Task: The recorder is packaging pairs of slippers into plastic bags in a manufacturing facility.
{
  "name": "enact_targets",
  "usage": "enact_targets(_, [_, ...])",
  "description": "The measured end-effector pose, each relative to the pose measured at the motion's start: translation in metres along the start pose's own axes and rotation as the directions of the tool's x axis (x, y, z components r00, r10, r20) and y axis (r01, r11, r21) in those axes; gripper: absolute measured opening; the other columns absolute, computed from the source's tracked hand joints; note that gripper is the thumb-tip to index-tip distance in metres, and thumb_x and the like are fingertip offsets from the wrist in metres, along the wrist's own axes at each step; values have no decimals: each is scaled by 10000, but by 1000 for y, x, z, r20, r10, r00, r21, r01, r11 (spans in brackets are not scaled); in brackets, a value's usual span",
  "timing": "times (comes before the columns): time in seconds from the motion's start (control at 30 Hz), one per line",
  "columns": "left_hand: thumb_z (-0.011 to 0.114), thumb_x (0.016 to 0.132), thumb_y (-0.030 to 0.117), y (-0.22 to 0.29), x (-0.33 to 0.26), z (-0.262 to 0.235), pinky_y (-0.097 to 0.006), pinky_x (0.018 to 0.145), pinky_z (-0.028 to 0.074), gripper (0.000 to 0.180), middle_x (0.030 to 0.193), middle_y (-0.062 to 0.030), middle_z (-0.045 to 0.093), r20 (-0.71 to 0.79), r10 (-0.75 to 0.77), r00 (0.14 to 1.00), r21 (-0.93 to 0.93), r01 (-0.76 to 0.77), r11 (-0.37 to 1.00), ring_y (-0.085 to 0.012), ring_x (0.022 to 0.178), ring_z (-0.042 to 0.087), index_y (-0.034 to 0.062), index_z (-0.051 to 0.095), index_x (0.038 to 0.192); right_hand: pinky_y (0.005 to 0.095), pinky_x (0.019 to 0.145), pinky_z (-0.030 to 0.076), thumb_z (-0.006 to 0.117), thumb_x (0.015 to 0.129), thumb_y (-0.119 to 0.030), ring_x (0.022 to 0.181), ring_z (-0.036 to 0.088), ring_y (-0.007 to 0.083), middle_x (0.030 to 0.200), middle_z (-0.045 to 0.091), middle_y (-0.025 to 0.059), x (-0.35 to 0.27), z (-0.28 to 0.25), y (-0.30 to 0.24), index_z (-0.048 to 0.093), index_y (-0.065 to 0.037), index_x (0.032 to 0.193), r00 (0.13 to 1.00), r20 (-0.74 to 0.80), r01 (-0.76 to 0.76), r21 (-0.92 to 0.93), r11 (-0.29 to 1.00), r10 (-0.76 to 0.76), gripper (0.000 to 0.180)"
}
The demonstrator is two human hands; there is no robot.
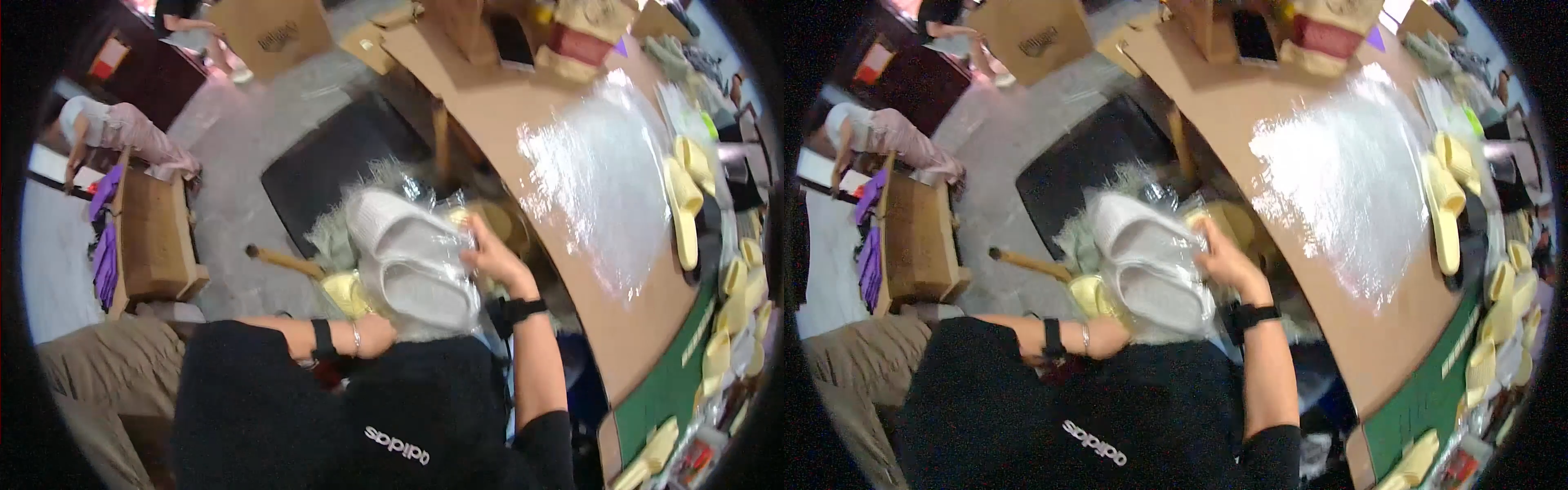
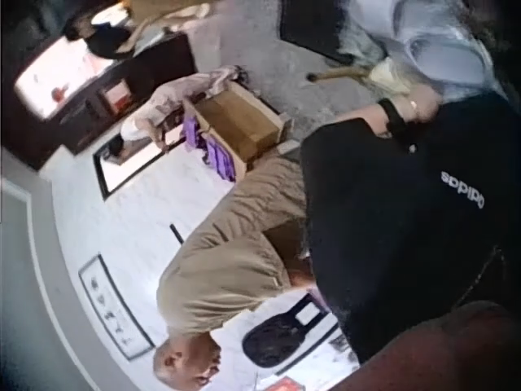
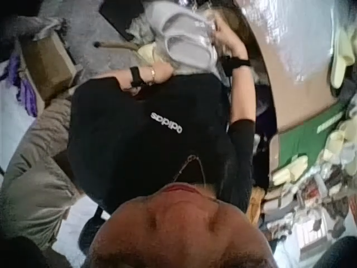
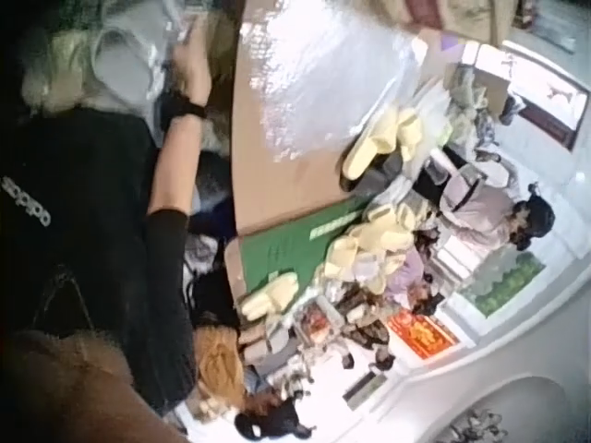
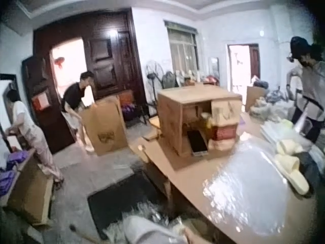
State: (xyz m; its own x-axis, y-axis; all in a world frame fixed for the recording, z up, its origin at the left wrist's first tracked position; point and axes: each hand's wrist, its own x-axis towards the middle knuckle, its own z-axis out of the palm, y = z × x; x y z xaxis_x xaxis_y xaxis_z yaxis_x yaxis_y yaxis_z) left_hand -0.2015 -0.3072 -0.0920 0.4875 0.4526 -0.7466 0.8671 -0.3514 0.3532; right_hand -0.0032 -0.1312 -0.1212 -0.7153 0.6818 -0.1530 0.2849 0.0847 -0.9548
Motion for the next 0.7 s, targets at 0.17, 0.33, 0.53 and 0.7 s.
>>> enact_targets(0.17, [572, 737, 160, -19, 11, 14, -435, 665, 492, 226, 773, -199, 628, -97, 88, 991, -84, -97, 992, -353, 752, 620, 12, 609, 903, 318, 598, 369, 534, 707, 58, 673, 438, 166, 767, 438, 69, 32, 18, -33, 369, -136, 1033, 941, 326, 144, -158, 977, -86, 413])
enact_targets(0.33, [611, 749, 235, -36, 8, -17, -435, 728, 469, 289, 858, -187, 623, -106, -22, 994, -362, -18, 932, -359, 831, 592, 33, 611, 957, 367, 693, 411, 529, 696, 51, 786, 525, 305, 852, 536, 174, 46, 24, -21, 407, -104, 1036, 981, 155, -69, -267, 961, 113, 393])
enact_targets(0.53, [682, 641, 140, -68, 21, -23, -385, 838, 411, 328, 1004, -152, 531, -557, 88, 826, -252, -269, 930, -348, 959, 489, -1, 573, 917, 380, 793, 428, 513, 834, -211, 956, 554, 277, 1050, 559, 148, 47, 43, 4, 467, -66, 1159, 907, 216, -416, 321, 851, 362, 359])
enact_targets(0.7, [685, 599, 191, -126, 71, -81, -465, 951, 319, 434, 1216, -151, 465, -582, 586, 565, 564, -238, 790, -364, 1171, 385, 66, 559, 995, 425, 736, 453, 500, 819, -299, 907, 575, 339, 952, 600, 159, 72, 73, 82, 477, -136, 1051, 995, -93, 13, -194, 981, -32, 284])
